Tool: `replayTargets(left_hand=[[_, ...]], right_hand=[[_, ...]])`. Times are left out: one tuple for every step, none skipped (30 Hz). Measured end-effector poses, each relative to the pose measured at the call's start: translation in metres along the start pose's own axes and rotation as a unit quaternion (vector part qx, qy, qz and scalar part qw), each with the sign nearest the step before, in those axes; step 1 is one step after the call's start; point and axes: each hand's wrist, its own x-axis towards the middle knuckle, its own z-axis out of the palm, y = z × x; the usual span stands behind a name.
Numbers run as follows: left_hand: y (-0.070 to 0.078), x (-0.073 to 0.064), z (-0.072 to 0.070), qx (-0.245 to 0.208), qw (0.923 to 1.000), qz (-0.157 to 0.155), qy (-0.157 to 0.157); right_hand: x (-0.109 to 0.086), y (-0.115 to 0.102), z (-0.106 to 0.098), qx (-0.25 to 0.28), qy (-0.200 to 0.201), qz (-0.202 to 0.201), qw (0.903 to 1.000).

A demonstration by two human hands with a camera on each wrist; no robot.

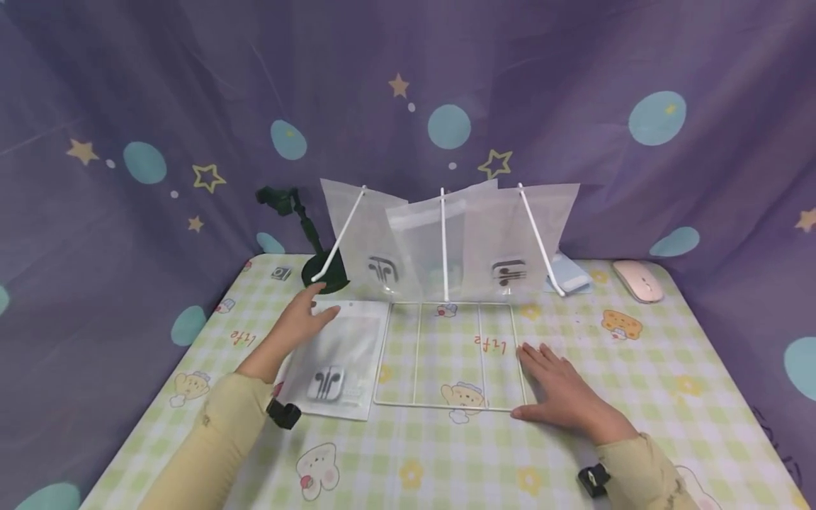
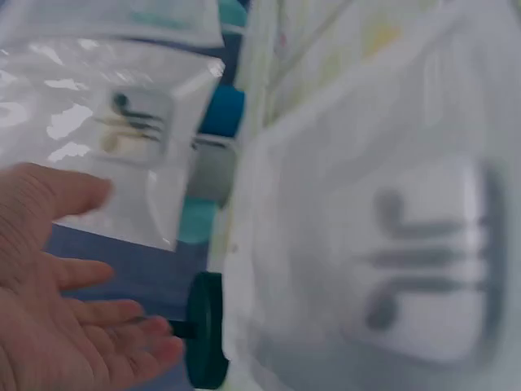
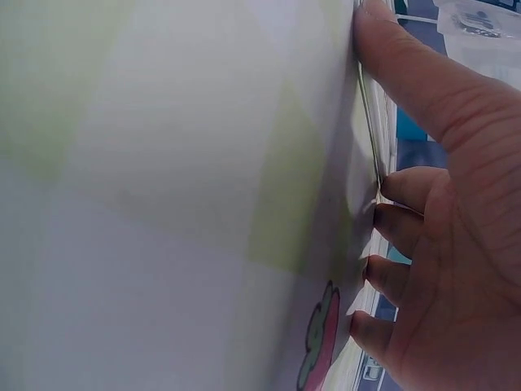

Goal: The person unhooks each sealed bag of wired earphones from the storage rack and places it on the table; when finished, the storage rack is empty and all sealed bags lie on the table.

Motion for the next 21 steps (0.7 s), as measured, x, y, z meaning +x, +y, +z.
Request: replayTargets(left_hand=[[-0.001, 0.008, 0.001, -0.018, 0.9998, 0.000, 0.002], [-0.002, 0.016, 0.002, -0.034, 0.9994, 0.002, 0.005], [-0.003, 0.024, 0.002, -0.051, 0.9987, 0.003, 0.006], [-0.004, 0.030, 0.003, -0.068, 0.9977, 0.004, 0.007], [-0.005, 0.036, 0.004, -0.086, 0.9962, 0.003, 0.007], [-0.005, 0.041, 0.004, -0.102, 0.9948, 0.003, 0.006], [-0.005, 0.047, 0.004, -0.117, 0.9931, 0.003, 0.004], [-0.004, 0.051, 0.005, -0.131, 0.9913, 0.001, 0.003], [-0.004, 0.055, 0.005, -0.147, 0.9891, -0.001, 0.000], [-0.003, 0.059, 0.006, -0.161, 0.9869, -0.003, -0.005], [-0.002, 0.062, 0.006, -0.174, 0.9846, -0.005, -0.010], [-0.001, 0.065, 0.007, -0.184, 0.9827, -0.006, -0.014], [-0.001, 0.068, 0.009, -0.198, 0.9800, -0.008, -0.018], [-0.001, 0.070, 0.010, -0.209, 0.9777, -0.009, -0.021], [-0.001, 0.071, 0.011, -0.219, 0.9755, -0.010, -0.024], [-0.001, 0.072, 0.012, -0.225, 0.9738, -0.012, -0.027], [-0.001, 0.073, 0.014, -0.231, 0.9725, -0.014, -0.029], [-0.002, 0.074, 0.015, -0.237, 0.9710, -0.014, -0.031], [-0.002, 0.075, 0.016, -0.243, 0.9694, -0.014, -0.031], [-0.001, 0.075, 0.018, -0.243, 0.9695, -0.012, -0.031], [-0.002, 0.076, 0.019, -0.244, 0.9691, -0.010, -0.031]], right_hand=[[0.000, 0.000, 0.000, 0.002, 0.000, 0.001, 1.0000], [0.000, 0.000, -0.001, 0.005, 0.000, 0.001, 1.0000], [0.000, 0.000, -0.001, 0.006, 0.000, 0.001, 1.0000], [0.000, 0.000, 0.000, 0.008, 0.000, 0.001, 1.0000], [0.000, 0.000, 0.000, 0.010, 0.000, 0.000, 0.9999], [0.000, 0.000, 0.000, 0.012, 0.000, 0.000, 0.9999], [-0.001, 0.000, 0.000, 0.014, 0.001, 0.000, 0.9999], [-0.001, 0.001, 0.001, 0.014, 0.001, -0.001, 0.9999], [-0.001, 0.001, 0.001, 0.015, 0.000, -0.001, 0.9999], [-0.001, 0.001, 0.001, 0.017, 0.001, -0.001, 0.9999], [-0.001, 0.001, 0.002, 0.016, 0.001, -0.002, 0.9999], [-0.001, 0.000, 0.002, 0.016, 0.003, -0.002, 0.9999], [-0.001, 0.000, 0.002, 0.015, 0.003, -0.001, 0.9999], [-0.001, 0.000, 0.003, 0.014, 0.004, 0.000, 0.9999], [-0.001, -0.001, 0.003, 0.014, 0.005, 0.001, 0.9999], [-0.002, -0.001, 0.003, 0.013, 0.006, 0.002, 0.9999], [-0.002, -0.002, 0.003, 0.011, 0.008, 0.002, 0.9999], [-0.002, -0.002, 0.002, 0.009, 0.009, 0.003, 0.9999], [-0.002, -0.002, 0.002, 0.008, 0.010, 0.003, 0.9999], [-0.002, -0.002, 0.002, 0.007, 0.011, 0.004, 0.9999], [-0.003, -0.002, 0.001, 0.005, 0.012, 0.003, 0.9999]])
